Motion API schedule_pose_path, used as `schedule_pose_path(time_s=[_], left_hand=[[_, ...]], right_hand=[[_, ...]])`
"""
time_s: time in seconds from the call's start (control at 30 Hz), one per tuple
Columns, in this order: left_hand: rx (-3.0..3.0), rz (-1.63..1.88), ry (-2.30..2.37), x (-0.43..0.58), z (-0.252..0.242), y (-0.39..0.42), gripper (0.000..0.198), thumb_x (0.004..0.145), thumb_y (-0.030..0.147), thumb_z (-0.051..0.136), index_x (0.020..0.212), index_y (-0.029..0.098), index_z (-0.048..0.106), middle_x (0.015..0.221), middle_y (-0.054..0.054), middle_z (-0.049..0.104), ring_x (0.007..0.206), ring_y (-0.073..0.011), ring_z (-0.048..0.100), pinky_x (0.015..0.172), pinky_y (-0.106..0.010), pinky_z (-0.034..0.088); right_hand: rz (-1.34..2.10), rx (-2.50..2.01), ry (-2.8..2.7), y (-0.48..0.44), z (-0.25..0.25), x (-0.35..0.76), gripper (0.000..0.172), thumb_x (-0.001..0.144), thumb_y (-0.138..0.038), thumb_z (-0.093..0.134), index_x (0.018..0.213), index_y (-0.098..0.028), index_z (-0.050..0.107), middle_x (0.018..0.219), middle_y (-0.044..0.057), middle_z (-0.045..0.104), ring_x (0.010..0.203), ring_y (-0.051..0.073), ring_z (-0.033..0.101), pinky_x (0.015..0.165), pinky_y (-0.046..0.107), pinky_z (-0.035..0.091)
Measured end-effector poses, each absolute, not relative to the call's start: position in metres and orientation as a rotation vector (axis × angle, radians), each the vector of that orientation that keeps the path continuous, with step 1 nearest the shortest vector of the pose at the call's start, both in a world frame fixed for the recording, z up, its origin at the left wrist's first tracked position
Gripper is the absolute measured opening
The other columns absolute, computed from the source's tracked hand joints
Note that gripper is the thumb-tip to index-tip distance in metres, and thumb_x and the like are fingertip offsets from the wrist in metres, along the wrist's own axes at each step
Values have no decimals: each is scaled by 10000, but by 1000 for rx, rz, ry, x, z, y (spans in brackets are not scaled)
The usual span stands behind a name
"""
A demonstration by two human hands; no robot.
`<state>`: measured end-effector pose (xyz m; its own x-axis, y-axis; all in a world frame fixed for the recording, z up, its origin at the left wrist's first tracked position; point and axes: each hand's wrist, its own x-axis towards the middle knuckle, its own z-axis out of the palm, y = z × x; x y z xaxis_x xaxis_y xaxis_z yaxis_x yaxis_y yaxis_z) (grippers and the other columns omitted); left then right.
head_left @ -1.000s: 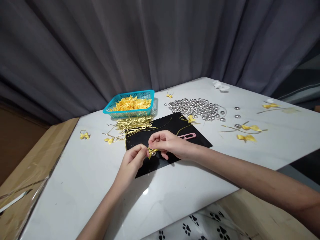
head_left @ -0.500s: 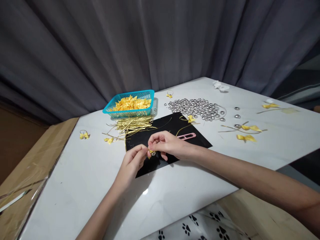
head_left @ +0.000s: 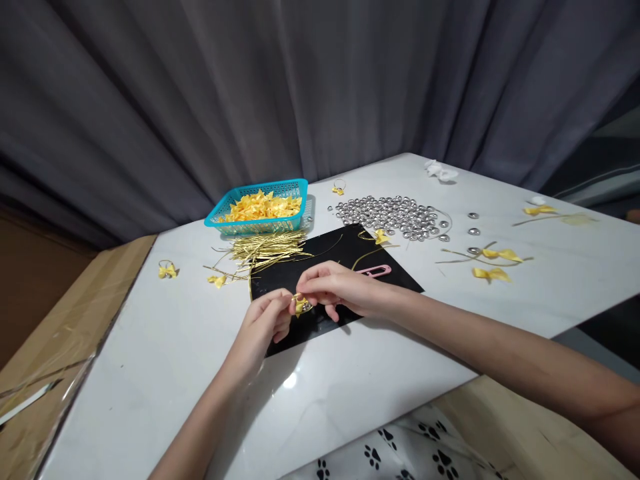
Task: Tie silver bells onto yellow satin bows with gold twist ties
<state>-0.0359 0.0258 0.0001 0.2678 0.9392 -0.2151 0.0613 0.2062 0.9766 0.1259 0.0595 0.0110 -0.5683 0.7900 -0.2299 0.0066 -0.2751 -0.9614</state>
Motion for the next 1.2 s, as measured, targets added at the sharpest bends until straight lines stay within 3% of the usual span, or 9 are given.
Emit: schedule_pose_path(time_s=[0.2, 0.37, 0.8, 1.03, 1.2], left_hand=[[1231, 851, 1151, -37, 0, 26, 256, 791, 332, 477, 590, 179, 443, 497, 96, 205, 446, -63, 164, 420, -196, 191], [1310, 842, 1200, -36, 1, 26, 273, 783, 383, 486, 610, 172, 488, 493, 95, 219, 441, -62, 190, 422, -205, 180], [1358, 804, 1267, -36, 1, 26, 264, 754, 392, 490, 618, 168, 519, 469, 91, 245, 426, -65, 224, 420, -217, 180], [1340, 816, 1260, -34, 3, 25, 235, 759, 363, 482, 631, 170, 522, 475, 88, 253, 430, -69, 246, 421, -209, 224], [1277, 829, 1203, -35, 1, 25, 228, 779, 308, 464, 604, 168, 508, 482, 87, 245, 440, -67, 218, 419, -194, 239]], right_hand=[[1928, -1001, -1441, 60, 10, 127, 111, 762, -157, 568, 657, -125, 582, 440, -88, 408, 313, 14, 285, 305, 140, 324], [1899, -990, -1440, 61, 6, 127, 78, 741, -161, 582, 672, -126, 580, 499, -60, 516, 302, 0, 333, 294, 136, 252], [1779, -1015, -1472, 60, 4, 124, 93, 702, -168, 613, 631, -115, 584, 430, -90, 436, 307, 9, 312, 279, 138, 296], [1716, -1087, -1487, 59, 6, 122, 92, 718, -135, 600, 632, -118, 574, 465, -77, 480, 308, 4, 320, 266, 133, 265], [1784, -1049, -1458, 60, 6, 125, 147, 760, -169, 552, 623, -120, 567, 449, -87, 414, 309, 7, 306, 288, 139, 299]])
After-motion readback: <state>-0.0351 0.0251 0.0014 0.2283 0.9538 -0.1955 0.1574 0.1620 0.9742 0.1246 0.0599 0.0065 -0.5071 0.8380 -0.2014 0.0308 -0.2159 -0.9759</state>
